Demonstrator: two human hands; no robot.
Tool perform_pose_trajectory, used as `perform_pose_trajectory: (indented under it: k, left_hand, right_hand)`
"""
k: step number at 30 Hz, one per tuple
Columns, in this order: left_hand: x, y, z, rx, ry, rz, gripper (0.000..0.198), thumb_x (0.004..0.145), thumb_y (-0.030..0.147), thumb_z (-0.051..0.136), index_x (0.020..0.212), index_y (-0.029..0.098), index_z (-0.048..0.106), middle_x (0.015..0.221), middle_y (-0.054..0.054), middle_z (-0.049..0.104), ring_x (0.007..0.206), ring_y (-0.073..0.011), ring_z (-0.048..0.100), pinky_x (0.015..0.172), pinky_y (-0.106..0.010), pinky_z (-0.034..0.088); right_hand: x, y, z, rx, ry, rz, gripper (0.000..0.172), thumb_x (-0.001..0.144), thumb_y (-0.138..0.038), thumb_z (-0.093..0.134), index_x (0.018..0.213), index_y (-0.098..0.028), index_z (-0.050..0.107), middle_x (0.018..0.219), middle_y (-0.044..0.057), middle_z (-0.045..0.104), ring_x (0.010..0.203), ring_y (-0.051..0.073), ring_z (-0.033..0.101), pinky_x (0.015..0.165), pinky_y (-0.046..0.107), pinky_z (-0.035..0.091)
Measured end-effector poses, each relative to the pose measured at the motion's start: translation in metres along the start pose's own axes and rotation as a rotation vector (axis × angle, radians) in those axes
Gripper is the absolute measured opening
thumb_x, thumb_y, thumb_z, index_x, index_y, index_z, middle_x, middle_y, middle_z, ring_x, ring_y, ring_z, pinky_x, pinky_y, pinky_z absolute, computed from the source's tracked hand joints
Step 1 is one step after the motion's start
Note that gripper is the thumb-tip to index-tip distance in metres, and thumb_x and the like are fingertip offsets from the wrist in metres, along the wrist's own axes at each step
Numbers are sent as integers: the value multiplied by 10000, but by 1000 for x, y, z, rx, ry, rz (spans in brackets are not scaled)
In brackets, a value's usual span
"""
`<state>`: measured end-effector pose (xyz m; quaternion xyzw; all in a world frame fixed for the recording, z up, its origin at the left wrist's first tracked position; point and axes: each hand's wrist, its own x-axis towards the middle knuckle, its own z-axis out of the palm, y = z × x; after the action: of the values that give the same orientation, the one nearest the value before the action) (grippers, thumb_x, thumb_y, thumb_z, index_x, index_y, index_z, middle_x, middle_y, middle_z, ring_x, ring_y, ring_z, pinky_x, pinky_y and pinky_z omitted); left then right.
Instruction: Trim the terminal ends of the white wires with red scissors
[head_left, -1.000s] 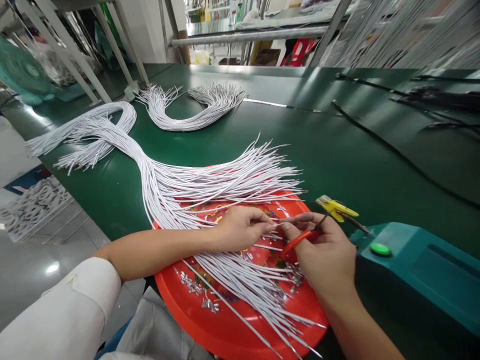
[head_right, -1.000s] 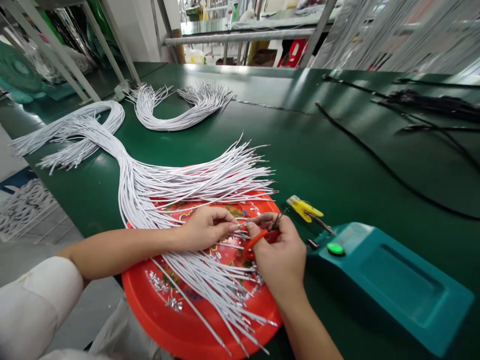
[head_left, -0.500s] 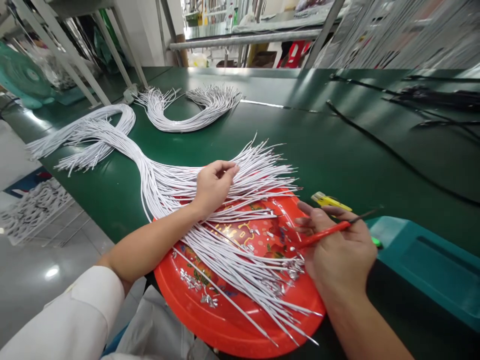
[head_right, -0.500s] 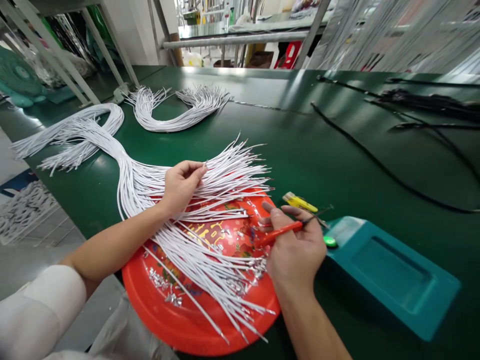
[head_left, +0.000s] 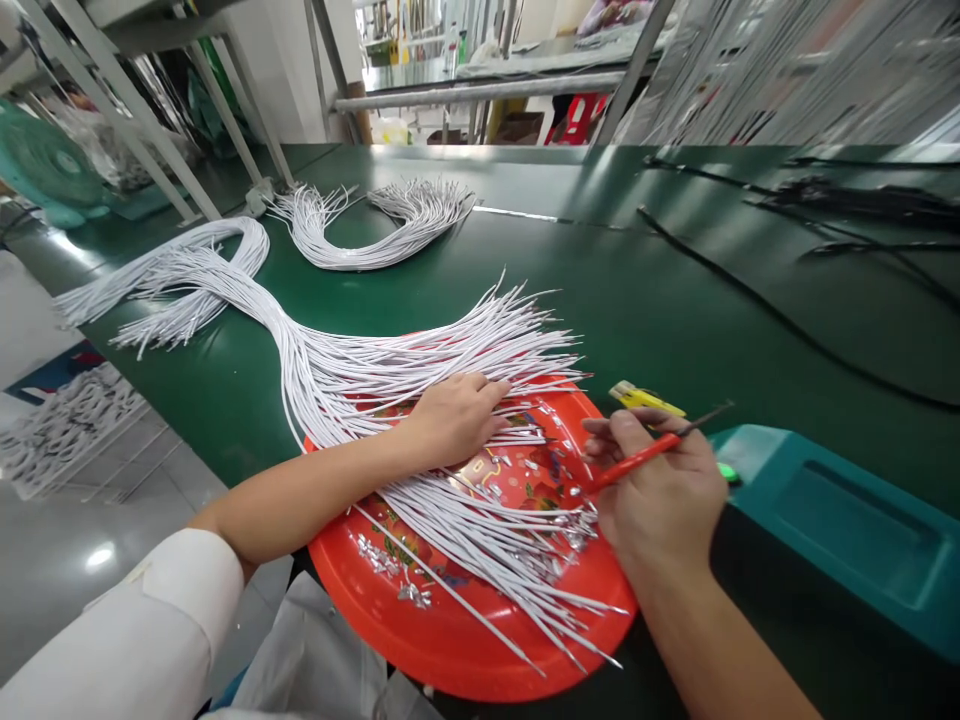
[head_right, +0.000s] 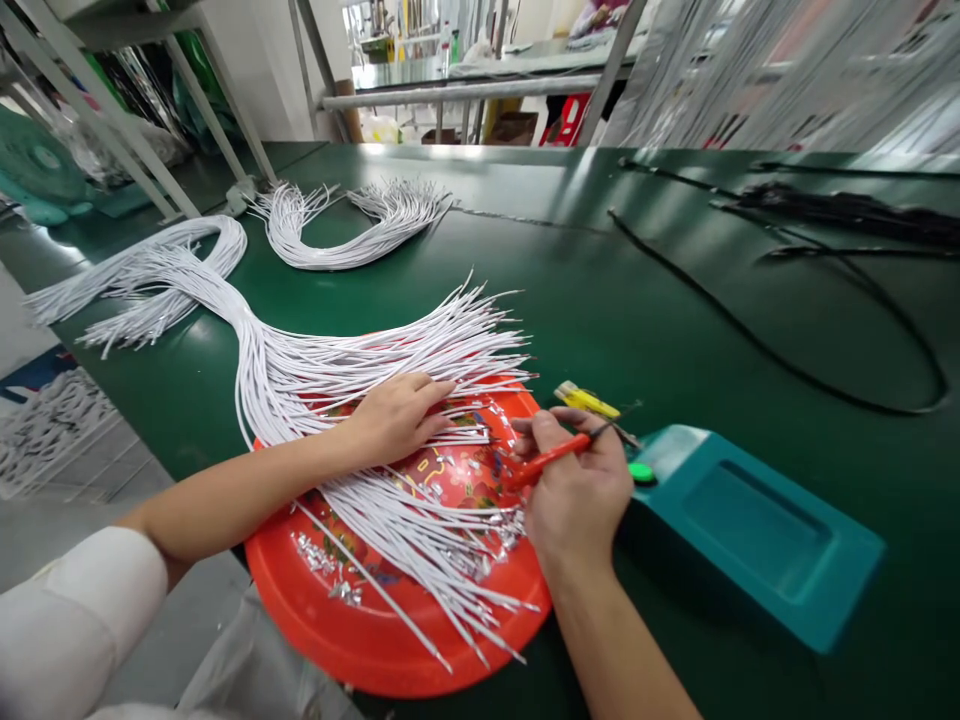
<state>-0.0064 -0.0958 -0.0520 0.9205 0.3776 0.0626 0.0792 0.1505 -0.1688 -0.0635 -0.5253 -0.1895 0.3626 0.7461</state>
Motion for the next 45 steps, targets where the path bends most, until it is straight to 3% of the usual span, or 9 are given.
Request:
perform_pose_trajectory:
  k: [4,9,13,20,25,29,37,41,45]
  left_hand:
    - [-3,6,-6,49,-77,41,618,848,452,502,1339,108,354,1156,-127,581,1047,-248,554,879,-351,447]
    - [-12,6,-16,163,-258,90,335,817,271,477,1084,71,509,981,-147,631,900,-258,608,763,-359,479]
    - [-23,-5,-22,175,-393,107,293,765,177,480,1039,81,510,925,-152,644,845,-258,618,688,-340,479]
    - [-27,-19,-37,70,-147,35,148,811,129,402,902,136,517,950,-108,617,865,-206,583,761,-307,460]
    - [-12,-37,-59,1,174,-78,186,875,151,342,999,139,480,977,-100,579,883,-194,549,799,-314,451]
    - [6,-60,-58,54,350,-117,283,871,111,337,1130,121,452,999,-101,557,902,-186,535,811,-303,446]
    - [27,-70,-26,176,173,-129,386,868,336,496,1135,59,526,1075,-164,598,1020,-258,540,892,-369,432]
    - [18,-57,-30,185,258,-96,636,839,455,530,1299,39,389,1306,-215,467,1198,-291,445,999,-405,364]
    - [-8,-31,-31,173,284,167,368,923,329,390,1163,86,527,1241,-176,530,1169,-244,471,1015,-370,349]
  right_hand:
    - [0,0,1,-3,-19,6,354,563,-334,793,757,-187,537,585,-37,631,464,76,536,429,175,424]
    - [0,3,1,-10,-46,3,339,591,-337,777,771,-183,535,594,-32,636,450,69,525,419,171,415]
    - [0,4,1,-3,-61,2,350,576,-338,784,768,-179,539,593,-26,628,458,71,527,423,170,413]
    - [-3,7,-2,-119,-187,54,437,549,-420,803,812,-182,548,622,-32,612,486,91,553,460,210,463]
    - [-4,10,-4,-144,-276,137,460,538,-444,809,817,-188,547,656,-20,626,530,116,586,480,229,487]
    - [-1,10,-4,-148,-252,192,496,505,-446,822,828,-191,544,644,-20,625,517,122,585,449,219,474]
    - [0,8,-1,-127,-230,227,505,486,-425,827,823,-192,532,633,-31,620,490,115,572,451,229,476]
    - [1,4,-1,-65,-217,232,470,492,-396,821,781,-195,509,623,-29,624,475,103,559,449,224,475]
    - [2,0,-1,3,-190,266,458,474,-372,818,772,-206,512,629,-20,656,460,88,547,445,200,464]
